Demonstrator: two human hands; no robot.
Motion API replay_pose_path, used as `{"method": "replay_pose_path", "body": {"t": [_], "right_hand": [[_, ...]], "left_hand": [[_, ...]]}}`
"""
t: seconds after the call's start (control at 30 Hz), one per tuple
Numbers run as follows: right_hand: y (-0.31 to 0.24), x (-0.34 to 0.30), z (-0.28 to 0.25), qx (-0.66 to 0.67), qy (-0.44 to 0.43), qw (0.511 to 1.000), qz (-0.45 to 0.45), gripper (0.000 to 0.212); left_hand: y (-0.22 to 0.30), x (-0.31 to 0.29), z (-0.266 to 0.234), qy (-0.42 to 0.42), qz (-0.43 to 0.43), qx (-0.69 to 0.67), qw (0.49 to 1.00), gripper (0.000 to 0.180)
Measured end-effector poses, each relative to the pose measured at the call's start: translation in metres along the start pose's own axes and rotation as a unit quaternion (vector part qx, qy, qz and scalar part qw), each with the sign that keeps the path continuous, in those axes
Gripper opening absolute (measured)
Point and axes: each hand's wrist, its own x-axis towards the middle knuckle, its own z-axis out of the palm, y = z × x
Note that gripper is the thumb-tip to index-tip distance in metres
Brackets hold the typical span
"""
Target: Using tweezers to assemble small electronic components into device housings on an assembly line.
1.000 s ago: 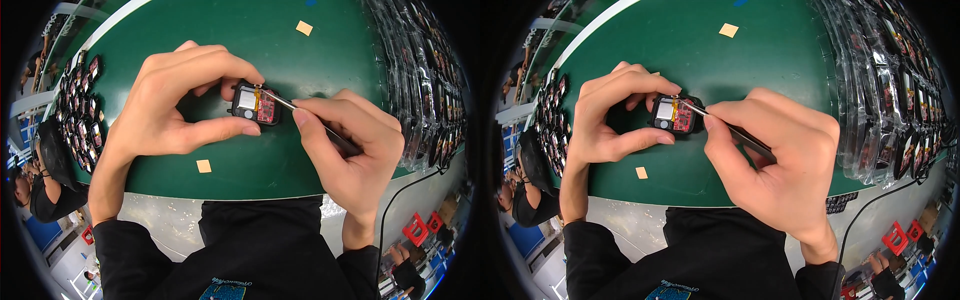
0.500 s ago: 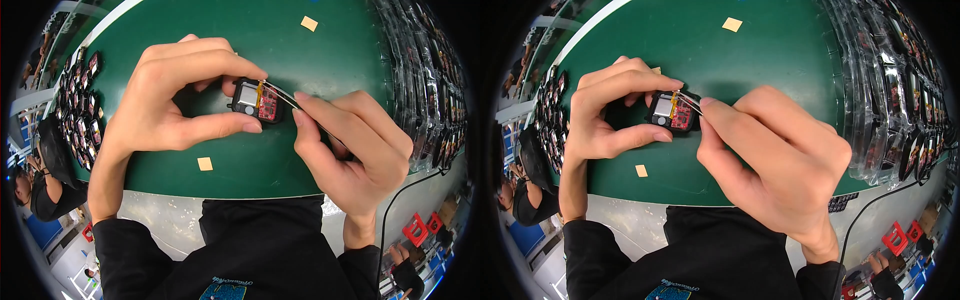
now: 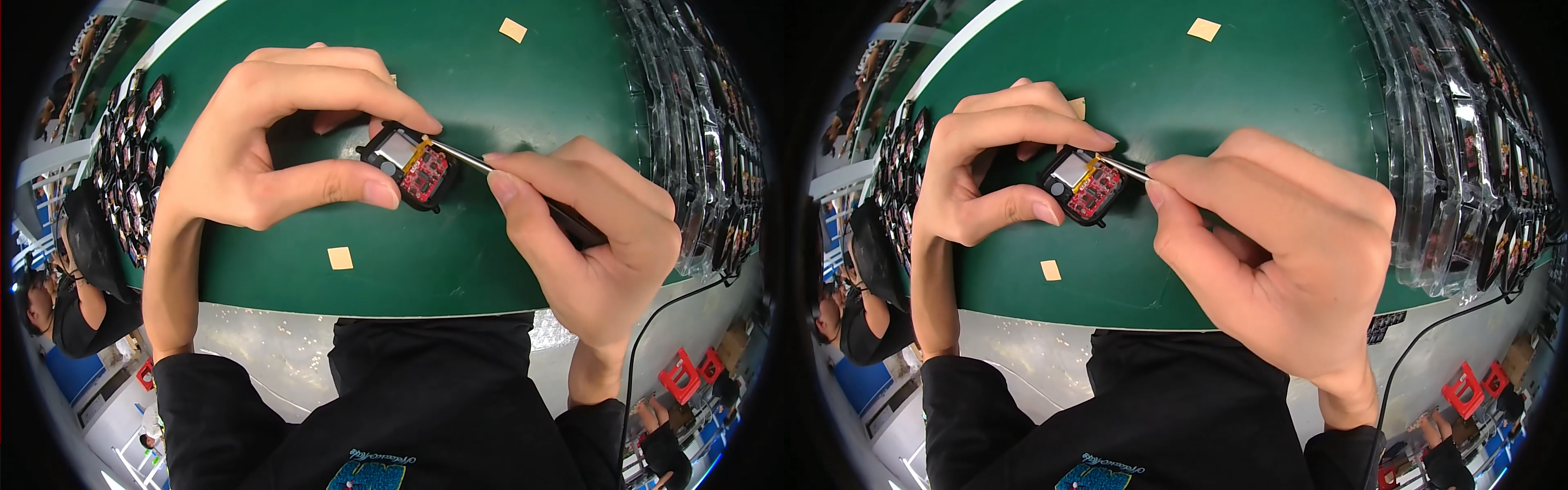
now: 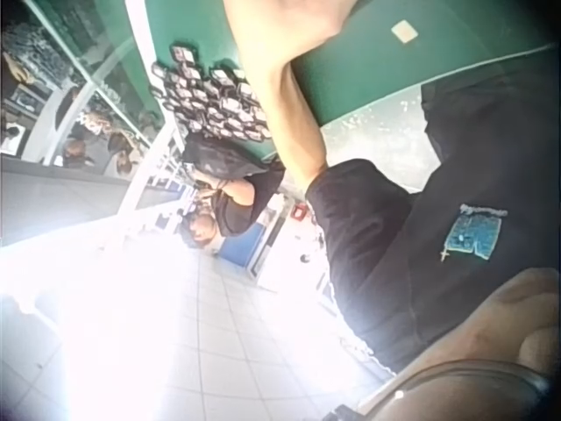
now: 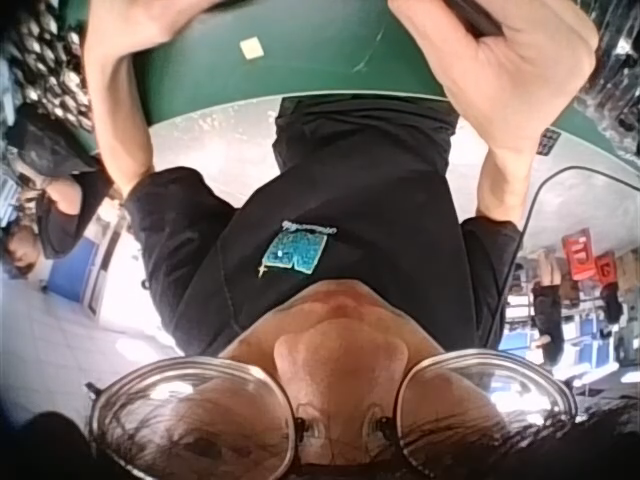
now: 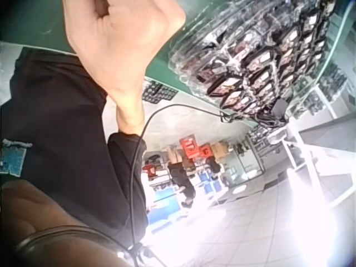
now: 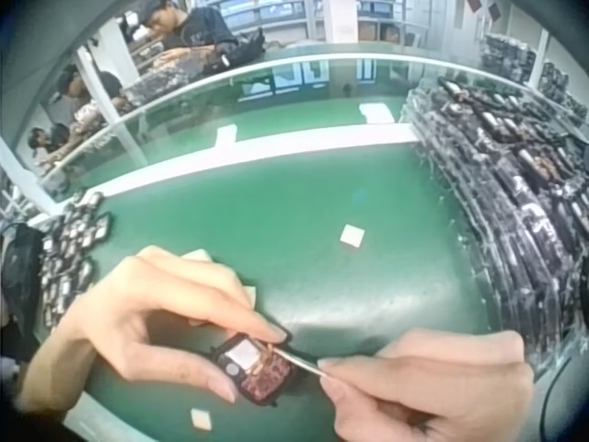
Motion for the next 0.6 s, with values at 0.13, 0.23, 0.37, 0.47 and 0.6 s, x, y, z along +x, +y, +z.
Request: {"method": "replay_pose_path", "body": {"t": [0.13,0.23,0.37,0.47,0.6], "right_hand": [[0.0005,-0.0001,0.0004,-0.008,-0.005,1.0,-0.009,0.019],[0.0009,-0.0011,0.0012,-0.004,-0.009,1.0,-0.01,0.019],[0.0014,-0.0019,0.0021,0.0,-0.013,1.0,-0.006,0.019],[0.003,-0.0021,0.0039,0.007,-0.011,1.0,-0.011,0.019],[0.0051,-0.0023,0.005,0.01,-0.011,1.0,-0.016,0.019]], "left_hand": [[-0.0028,0.0001,0.0007,0.005,0.029,-0.016,0.999,0.064],[-0.0029,-0.0003,-0.0003,-0.004,0.032,-0.007,0.999,0.062],[0.001,0.0001,-0.0009,-0.015,0.027,0.025,0.999,0.061],[-0.0021,0.0006,0.0014,-0.002,0.046,0.021,0.999,0.059],[0.0039,0.0013,0.0035,0.003,0.003,-0.011,1.0,0.055]]}}
